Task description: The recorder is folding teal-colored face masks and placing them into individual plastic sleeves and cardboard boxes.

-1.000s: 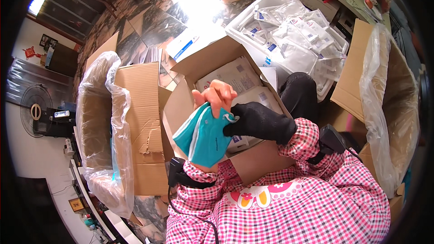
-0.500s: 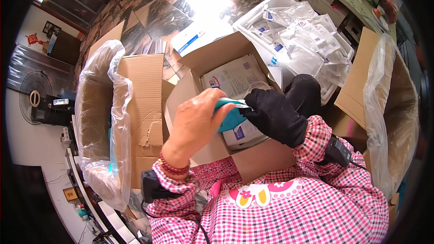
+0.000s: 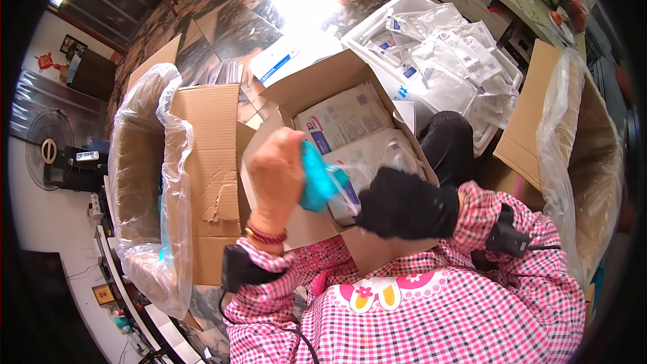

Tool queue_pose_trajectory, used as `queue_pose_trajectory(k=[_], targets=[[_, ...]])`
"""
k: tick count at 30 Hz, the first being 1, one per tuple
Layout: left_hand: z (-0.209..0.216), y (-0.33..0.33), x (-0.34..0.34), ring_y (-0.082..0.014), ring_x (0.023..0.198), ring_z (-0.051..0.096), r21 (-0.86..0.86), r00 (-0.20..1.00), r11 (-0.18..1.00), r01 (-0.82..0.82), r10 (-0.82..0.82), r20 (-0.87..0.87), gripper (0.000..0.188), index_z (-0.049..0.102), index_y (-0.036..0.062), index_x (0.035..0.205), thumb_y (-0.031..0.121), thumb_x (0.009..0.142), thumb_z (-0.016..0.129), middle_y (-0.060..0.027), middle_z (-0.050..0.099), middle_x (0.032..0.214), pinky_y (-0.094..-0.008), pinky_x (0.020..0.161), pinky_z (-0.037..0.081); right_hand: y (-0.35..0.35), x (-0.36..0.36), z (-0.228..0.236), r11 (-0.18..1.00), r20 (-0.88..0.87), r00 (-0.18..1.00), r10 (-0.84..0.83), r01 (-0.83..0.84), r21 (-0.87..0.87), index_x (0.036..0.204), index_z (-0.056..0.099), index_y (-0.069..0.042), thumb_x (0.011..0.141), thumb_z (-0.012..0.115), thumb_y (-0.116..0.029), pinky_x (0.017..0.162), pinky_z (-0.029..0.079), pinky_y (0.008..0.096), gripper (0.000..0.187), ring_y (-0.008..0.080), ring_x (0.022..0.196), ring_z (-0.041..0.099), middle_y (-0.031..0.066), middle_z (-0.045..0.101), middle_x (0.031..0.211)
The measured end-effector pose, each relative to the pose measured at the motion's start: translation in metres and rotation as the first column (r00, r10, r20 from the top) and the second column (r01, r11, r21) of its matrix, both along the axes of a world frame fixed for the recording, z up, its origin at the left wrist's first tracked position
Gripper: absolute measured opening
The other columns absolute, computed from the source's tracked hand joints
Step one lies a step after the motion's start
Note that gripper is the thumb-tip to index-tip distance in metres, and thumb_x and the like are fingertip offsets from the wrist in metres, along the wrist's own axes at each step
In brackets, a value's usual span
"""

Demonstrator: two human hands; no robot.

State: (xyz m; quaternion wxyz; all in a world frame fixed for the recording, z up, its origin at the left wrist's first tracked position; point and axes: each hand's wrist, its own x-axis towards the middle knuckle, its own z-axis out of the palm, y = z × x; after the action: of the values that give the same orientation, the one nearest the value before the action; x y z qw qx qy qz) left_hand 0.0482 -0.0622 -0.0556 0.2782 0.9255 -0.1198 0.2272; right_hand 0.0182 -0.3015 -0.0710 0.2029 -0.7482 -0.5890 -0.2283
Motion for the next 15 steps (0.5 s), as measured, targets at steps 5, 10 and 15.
queue_pose_trajectory(k=[5, 10, 15], targets=[[0.006, 0.007, 0.006, -0.0397, 0.064, 0.056, -0.056, 0.998, 0.998, -0.009, 0.012, 0.054, 0.023, 0.057, 0.0014, 0.085, 0.015, 0.102, 0.054, -0.0186, 0.055, 0.072, -0.0477, 0.059, 0.043, -0.007, 0.0, 0.035, 0.989, -0.169, 0.984, -0.051, 0.025, -0.149, 0.081, 0.067, -0.015, 0.072, 0.069, -0.023, 0.066, 0.047, 0.0367, 0.012, 0.0222, 0.07, 0.059, 0.0051, 0.057, 0.076], [-0.015, 0.019, 0.012, -0.0381, 0.064, 0.059, -0.097, 0.986, 0.981, -0.166, 0.161, -0.052, 0.022, 0.065, -0.0013, 0.095, 0.015, 0.103, 0.053, -0.0211, 0.061, 0.074, -0.0455, 0.059, 0.044, 0.001, -0.025, 0.028, 0.975, -0.293, 0.93, 0.221, -0.223, 0.028, 0.084, 0.069, -0.012, 0.072, 0.07, -0.018, 0.061, 0.046, 0.0349, 0.014, 0.0221, 0.067, 0.059, 0.0053, 0.057, 0.075], [-0.004, 0.066, 0.023, -0.0072, 0.065, 0.055, -0.69, 0.962, 0.68, -0.248, 0.093, -0.255, 0.035, 0.066, -0.001, 0.099, 0.024, 0.109, 0.044, -0.0005, 0.062, 0.073, -0.0279, 0.058, 0.046, -0.003, -0.035, 0.025, 0.926, -0.588, 0.792, 0.165, -0.329, -0.183, 0.084, 0.073, -0.01, 0.077, 0.07, -0.019, 0.07, 0.05, 0.0374, 0.012, 0.0272, 0.076, 0.064, 0.0088, 0.065, 0.085]])
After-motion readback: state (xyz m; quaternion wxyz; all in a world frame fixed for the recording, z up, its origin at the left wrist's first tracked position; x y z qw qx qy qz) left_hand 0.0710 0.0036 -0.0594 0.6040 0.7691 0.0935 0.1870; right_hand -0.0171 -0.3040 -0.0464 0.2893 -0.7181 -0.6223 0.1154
